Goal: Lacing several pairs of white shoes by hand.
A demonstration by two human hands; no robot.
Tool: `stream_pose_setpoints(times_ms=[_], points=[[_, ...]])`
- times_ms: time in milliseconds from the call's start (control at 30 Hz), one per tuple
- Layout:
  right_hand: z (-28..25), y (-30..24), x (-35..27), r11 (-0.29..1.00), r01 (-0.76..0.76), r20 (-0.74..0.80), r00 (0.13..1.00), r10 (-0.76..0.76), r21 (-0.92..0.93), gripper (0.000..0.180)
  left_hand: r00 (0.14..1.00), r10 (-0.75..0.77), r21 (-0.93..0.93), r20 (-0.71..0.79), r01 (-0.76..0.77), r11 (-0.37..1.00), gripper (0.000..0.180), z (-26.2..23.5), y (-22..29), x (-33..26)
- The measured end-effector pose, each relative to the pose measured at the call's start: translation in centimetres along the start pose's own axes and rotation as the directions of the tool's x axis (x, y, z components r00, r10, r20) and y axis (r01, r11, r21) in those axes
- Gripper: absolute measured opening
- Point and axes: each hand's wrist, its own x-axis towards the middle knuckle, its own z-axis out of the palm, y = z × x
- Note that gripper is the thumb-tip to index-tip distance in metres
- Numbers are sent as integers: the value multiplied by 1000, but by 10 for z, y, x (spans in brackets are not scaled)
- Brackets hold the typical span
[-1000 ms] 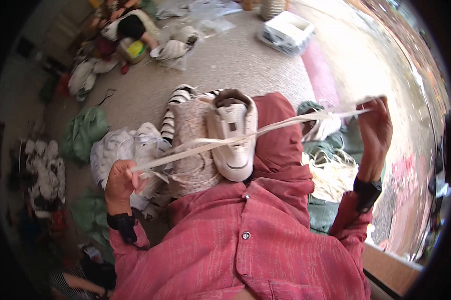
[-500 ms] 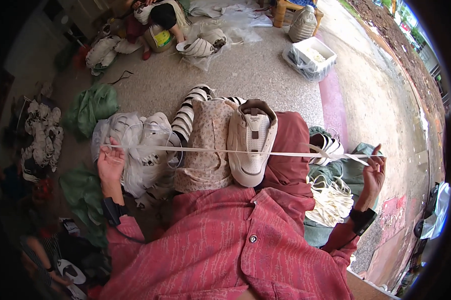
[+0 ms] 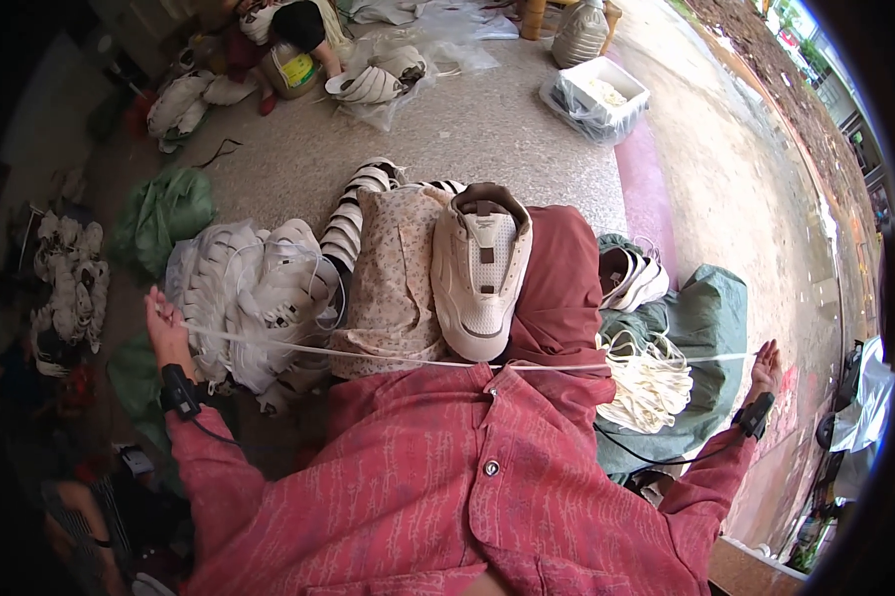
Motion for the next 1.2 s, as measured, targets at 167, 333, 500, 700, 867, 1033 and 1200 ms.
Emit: stream_pose_setpoints(times_ms=[167, 333, 500, 700, 867, 1033, 1200], points=[[102, 182, -99, 602, 445, 521, 851, -56, -662, 45, 928, 75, 571, 364, -286, 769, 25, 192, -45, -104], [177, 375, -293, 474, 427, 634, 593, 497, -770, 19, 472, -288, 482, 833, -365, 796, 12, 312, -119, -222], [170, 446, -364, 309, 753, 754, 353, 554, -580, 14, 201, -291, 353, 935, -541, 763, 12, 344, -165, -252], [155, 451, -355, 303, 648, 693, 504, 516, -698, 13, 14, -228, 163, 974, -742, 651, 26, 337, -185, -230], [156, 451, -358, 323, 714, 763, 459, 455, -622, 11, -37, -317, 188, 948, -738, 648, 29, 333, -182, -228], [157, 448, -358, 326, 788, 810, 339, 478, -522, 12, 101, -347, 305, 932, -735, 606, 23, 327, -183, -240], [155, 450, -358, 294, 843, 828, 272, 490, -451, 13, 92, -312, 279, 945, -721, 634, 20, 324, -187, -240]])
